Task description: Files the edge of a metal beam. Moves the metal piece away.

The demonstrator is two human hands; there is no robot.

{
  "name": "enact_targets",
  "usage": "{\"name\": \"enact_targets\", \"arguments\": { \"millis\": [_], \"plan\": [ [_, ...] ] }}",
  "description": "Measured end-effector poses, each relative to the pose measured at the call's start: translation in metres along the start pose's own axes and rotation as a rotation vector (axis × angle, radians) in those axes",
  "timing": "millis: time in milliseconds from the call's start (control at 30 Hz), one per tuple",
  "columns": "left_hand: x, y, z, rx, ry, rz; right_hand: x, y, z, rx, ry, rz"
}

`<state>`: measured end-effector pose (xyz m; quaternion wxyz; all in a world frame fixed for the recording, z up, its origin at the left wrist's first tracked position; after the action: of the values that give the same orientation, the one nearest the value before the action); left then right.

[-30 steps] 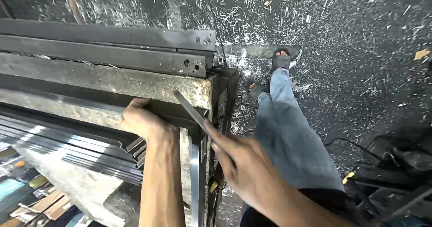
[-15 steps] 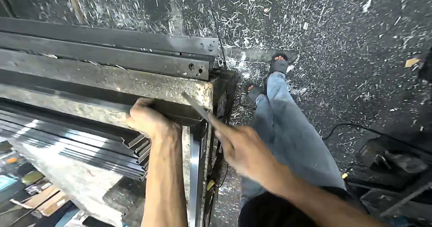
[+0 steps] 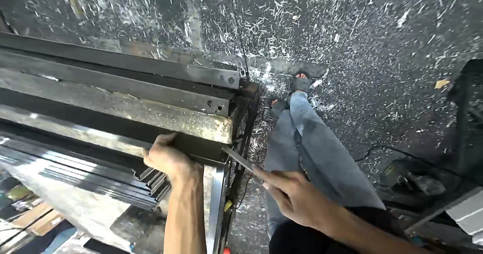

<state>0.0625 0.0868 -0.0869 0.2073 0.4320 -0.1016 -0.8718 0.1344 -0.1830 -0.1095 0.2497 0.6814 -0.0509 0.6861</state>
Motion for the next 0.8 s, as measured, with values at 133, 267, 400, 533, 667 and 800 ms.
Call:
{"name": "enact_targets", "arguments": {
  "millis": [133, 267, 400, 533, 667, 800],
  "plan": [
    [0.001, -0.001, 0.004, -0.013, 0.023, 0.01, 0.001, -0.058, -0.002, 0.136, 0.097, 0.065],
    [-0.002, -0.001, -0.002, -0.025, -0.028, 0.022, 0.002, -0.014, 0.011, 0.106, 0.01, 0.02],
    [0.001, -0.003, 0.004, -0.039, -0.022, 0.014, -0.002, -0.057, 0.005, 0.172, 0.122, 0.064],
    [-0.004, -0.002, -0.002, -0.044, -0.025, 0.024, -0.005, -0.032, 0.007, 0.139, 0.051, 0.051],
    [0.001, -0.004, 0.003, -0.043, -0.022, 0.024, -0.013, -0.049, 0.005, 0.145, 0.107, 0.074],
    [-0.002, -0.005, 0.001, -0.053, -0.05, 0.034, -0.021, -0.037, 0.003, 0.145, -0.022, 0.057]
  ]
}}
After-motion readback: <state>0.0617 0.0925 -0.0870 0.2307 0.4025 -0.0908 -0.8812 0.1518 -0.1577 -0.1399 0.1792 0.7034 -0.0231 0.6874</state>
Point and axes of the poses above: each hand's wrist, its own y-axis away from the middle knuckle, its own z-axis out of the back of the hand, x = y × z, the point moved 8 cm from there along -y, towards the middle knuckle, and after that the axes turned 9 degrees about z, right-handed, at the moved point
